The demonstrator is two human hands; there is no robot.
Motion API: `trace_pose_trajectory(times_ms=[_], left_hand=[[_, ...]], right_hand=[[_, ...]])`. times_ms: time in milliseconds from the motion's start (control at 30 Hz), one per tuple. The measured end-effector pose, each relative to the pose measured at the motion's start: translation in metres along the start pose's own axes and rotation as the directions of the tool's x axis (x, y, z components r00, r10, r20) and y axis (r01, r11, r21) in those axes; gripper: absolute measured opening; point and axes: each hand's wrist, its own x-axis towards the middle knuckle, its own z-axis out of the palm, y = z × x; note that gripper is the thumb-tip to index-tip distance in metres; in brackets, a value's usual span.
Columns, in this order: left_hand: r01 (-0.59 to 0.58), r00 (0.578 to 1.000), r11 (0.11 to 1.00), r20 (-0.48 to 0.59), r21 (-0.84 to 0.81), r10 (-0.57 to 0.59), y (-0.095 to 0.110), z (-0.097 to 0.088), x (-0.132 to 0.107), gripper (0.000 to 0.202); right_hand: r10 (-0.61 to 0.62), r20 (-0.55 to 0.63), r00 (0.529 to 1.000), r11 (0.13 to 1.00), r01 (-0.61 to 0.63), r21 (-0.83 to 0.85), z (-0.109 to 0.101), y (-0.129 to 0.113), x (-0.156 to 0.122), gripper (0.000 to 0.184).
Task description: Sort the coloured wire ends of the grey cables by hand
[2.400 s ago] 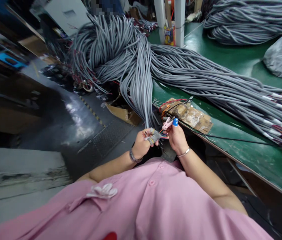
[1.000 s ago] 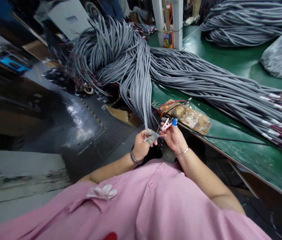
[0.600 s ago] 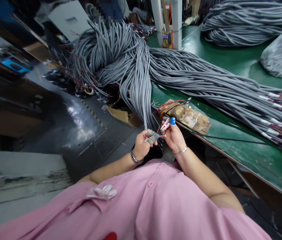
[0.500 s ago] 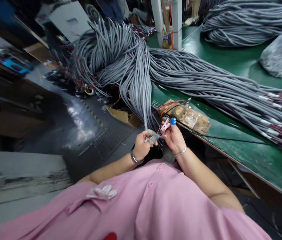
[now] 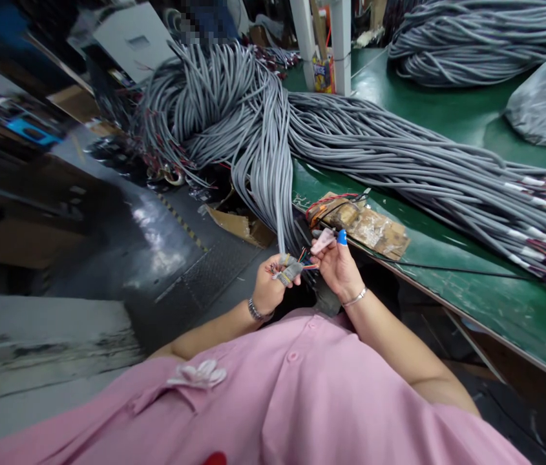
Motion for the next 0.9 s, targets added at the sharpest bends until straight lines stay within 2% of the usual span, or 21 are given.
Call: trace_pose_trajectory(times_ms=[133,267,567,667,733,800,900], left_hand=[[0.036,0.999,0.999,-0.002,-0.021,-0.036,0.001,-0.003,-0.001,0.03],[0.045,0.999,0.998,-0.014,-0.054,-0.046,0.001,-0.001,0.001,0.032],[0.036,0.999,0.998,0.012,-0.053,-0.035,0.006,0.004,0.004,0.028],[0.043,0.999,0.997,0.025,-0.057,-0.042,0.009,0.003,0.004,0.029],[0.048,0.999,0.997,0.028,-0.058,-0.046,0.009,0.004,0.003,0.03],[0.05,0.998,0.997,0.028,-0.059,-0.049,0.009,0.004,0.003,0.03],[0.05,0.998,0.997,0.027,-0.065,-0.049,0.007,0.006,0.005,0.03]], right_hand=[[0.013,-0.006,1.0,0.996,-0.014,-0.088,0.003,-0.004,-0.005,0.038],[-0.061,-0.021,0.998,0.982,0.056,-0.183,0.006,-0.006,-0.008,0.031],[-0.065,-0.099,0.993,0.98,0.045,-0.194,0.003,-0.009,-0.005,0.03],[-0.205,-0.132,0.97,0.942,0.159,-0.297,0.0,-0.005,-0.006,0.027],[-0.356,-0.159,0.921,0.873,0.267,-0.408,-0.003,-0.001,-0.005,0.029],[-0.418,-0.164,0.894,0.838,0.309,-0.45,-0.006,0.002,-0.004,0.034],[-0.279,-0.136,0.951,0.922,0.225,-0.314,-0.005,0.004,0.0,0.041]])
